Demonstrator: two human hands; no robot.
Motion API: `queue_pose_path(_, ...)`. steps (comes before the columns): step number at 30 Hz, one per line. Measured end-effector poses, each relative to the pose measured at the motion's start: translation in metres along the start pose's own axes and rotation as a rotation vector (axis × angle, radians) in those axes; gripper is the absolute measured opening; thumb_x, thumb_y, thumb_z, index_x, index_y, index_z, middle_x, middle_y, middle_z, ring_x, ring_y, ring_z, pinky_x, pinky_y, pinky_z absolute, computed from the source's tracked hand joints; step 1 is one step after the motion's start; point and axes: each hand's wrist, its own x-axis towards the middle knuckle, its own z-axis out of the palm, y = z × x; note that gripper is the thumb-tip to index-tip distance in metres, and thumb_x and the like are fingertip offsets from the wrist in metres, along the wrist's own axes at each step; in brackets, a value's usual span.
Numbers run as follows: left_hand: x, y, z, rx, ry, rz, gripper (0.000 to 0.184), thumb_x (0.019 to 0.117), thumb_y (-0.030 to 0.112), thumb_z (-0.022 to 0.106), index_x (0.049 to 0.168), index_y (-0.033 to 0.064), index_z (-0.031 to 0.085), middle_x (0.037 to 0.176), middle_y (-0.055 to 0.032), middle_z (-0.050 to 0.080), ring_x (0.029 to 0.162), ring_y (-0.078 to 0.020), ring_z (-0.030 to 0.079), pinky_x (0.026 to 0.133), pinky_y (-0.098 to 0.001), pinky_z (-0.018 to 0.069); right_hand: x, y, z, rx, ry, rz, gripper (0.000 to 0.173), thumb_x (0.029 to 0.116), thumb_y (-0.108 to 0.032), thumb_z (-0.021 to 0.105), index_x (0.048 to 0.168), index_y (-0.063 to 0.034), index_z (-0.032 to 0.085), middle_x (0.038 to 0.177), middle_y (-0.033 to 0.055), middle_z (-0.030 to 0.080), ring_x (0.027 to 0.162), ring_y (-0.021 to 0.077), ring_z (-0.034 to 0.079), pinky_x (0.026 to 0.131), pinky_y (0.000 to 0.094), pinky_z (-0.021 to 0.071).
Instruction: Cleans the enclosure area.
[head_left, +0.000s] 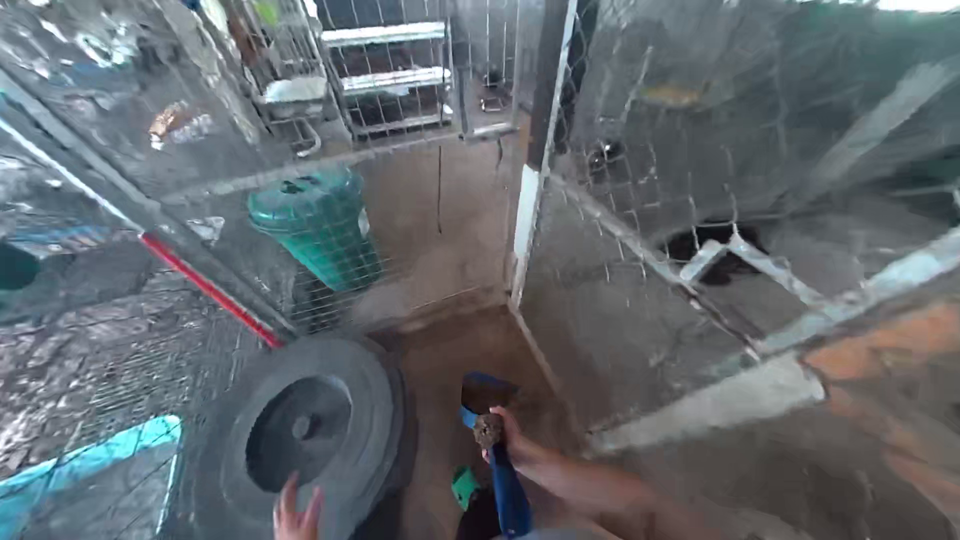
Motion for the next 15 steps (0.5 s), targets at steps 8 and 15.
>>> queue_pose_path(8, 0.43, 0.37, 0.12, 0.441, -0.195, 0.579, 0.063, 0.0956, 0.03, 0.072, 0.149, 0.0047, 0.05, 0.163, -0.0308, 0.025, 0.153, -0.0519, 0.015, 0.121, -0.0681, 0.0187, 0.107, -0.122, 0.086, 0.107, 0.085, 0.093, 0.036, 0.1056, -0.043, 0.038, 0.092, -0.0148, 0.056, 0.071, 0.0026, 0.061, 0.059, 0.0135, 0.061, 0.049, 0.0305, 0.0512)
queue_pose_path(15, 0.684, 0.465, 0.221, 0.668, -0.016, 0.742, 0.069, 0.1007, 0.042, 0.063, 0.159, 0.0164, 0.038, 0.169, -0.0223, 0.018, 0.155, -0.0501, 0.007, 0.112, -0.0837, 0.0026, 0.228, -0.255, 0.134, 0.077, 0.116, 0.206, 0.035, 0.1039, -0.046, 0.044, 0.094, -0.0155, 0.057, 0.073, 0.0025, 0.061, 0.061, 0.0142, 0.061, 0.053, 0.032, 0.052)
